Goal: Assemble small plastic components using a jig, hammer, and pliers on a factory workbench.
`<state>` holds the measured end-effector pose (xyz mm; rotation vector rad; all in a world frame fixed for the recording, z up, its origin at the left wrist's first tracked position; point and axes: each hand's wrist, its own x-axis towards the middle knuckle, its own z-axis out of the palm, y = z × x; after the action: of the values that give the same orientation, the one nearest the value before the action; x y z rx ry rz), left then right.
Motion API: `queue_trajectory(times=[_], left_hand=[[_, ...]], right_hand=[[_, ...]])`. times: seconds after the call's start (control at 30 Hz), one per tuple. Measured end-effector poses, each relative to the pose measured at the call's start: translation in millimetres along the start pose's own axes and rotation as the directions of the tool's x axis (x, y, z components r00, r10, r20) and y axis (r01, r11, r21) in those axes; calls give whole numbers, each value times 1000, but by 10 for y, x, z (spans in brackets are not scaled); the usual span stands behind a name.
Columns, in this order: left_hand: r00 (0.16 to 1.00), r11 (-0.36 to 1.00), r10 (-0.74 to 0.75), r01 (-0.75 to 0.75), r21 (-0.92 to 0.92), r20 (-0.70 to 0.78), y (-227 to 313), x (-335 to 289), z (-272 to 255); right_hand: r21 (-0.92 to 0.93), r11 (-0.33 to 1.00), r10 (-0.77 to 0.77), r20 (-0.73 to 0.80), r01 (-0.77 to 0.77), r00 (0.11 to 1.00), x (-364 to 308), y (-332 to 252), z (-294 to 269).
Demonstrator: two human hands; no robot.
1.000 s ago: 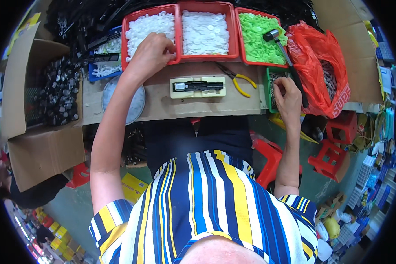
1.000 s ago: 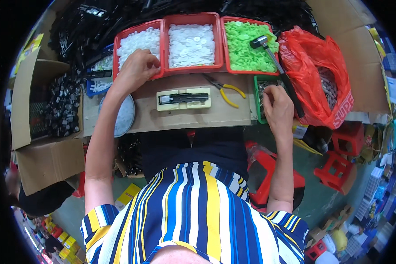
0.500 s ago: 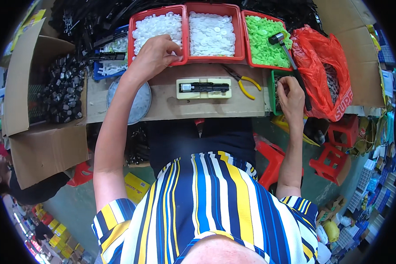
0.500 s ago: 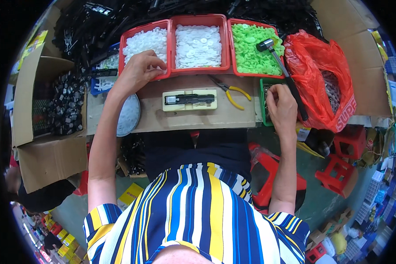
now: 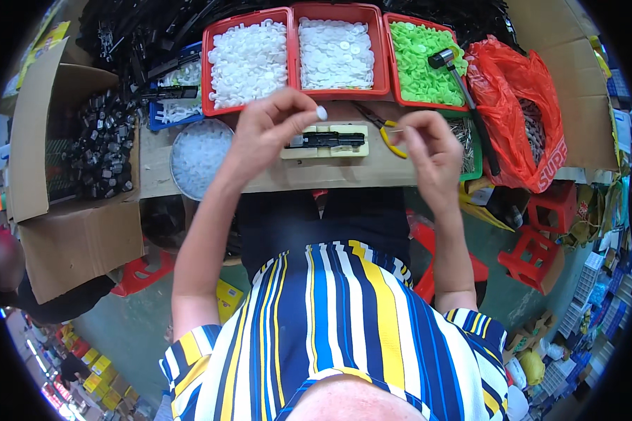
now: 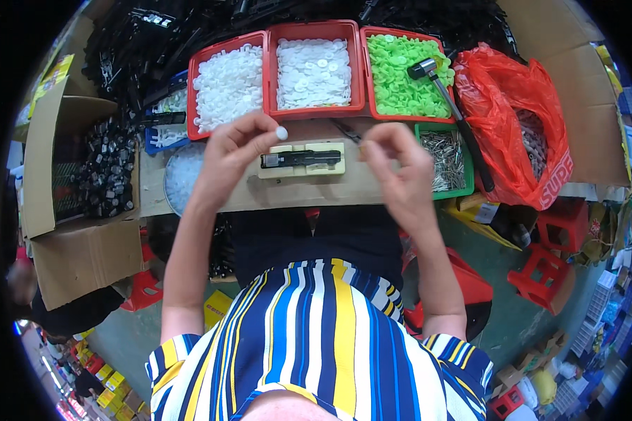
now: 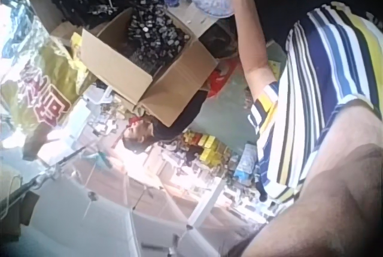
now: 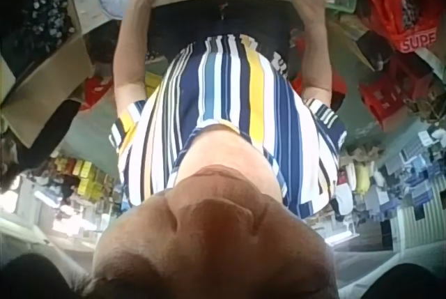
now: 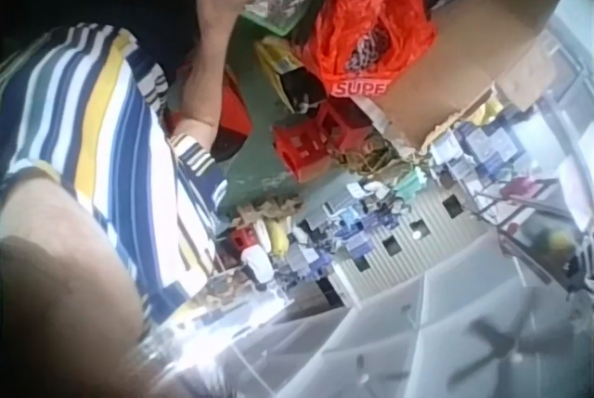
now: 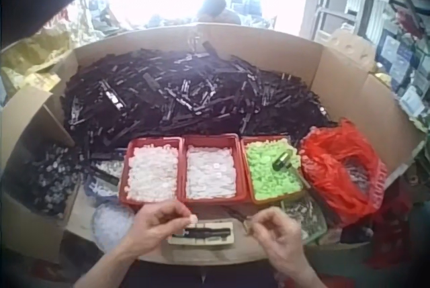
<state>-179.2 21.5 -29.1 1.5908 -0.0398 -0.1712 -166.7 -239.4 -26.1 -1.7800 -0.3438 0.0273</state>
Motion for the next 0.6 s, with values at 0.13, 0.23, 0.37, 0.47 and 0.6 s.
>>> queue_trajectory(times=[0.13,0.23,0.37,0.47,0.6], left_hand=[[995,983,-53,68,-168,90,-132,-149,196],[995,950,-76,92,-300,65,-116,-215,296],[996,949,-54,75,-308,76,-180,-237,273],[994,947,-70,91,-308,80,-197,-243,257],[993,947,-59,87,-309,99,-221,-244,221]], right_hand=[[238,971,-16,110,-10,994,56,-154,435],[136,987,-103,143,83,984,69,-125,465],[36,991,-137,173,133,975,67,-154,472],[66,994,-92,179,81,980,64,-181,482],[65,996,-69,192,58,979,74,-203,485]])
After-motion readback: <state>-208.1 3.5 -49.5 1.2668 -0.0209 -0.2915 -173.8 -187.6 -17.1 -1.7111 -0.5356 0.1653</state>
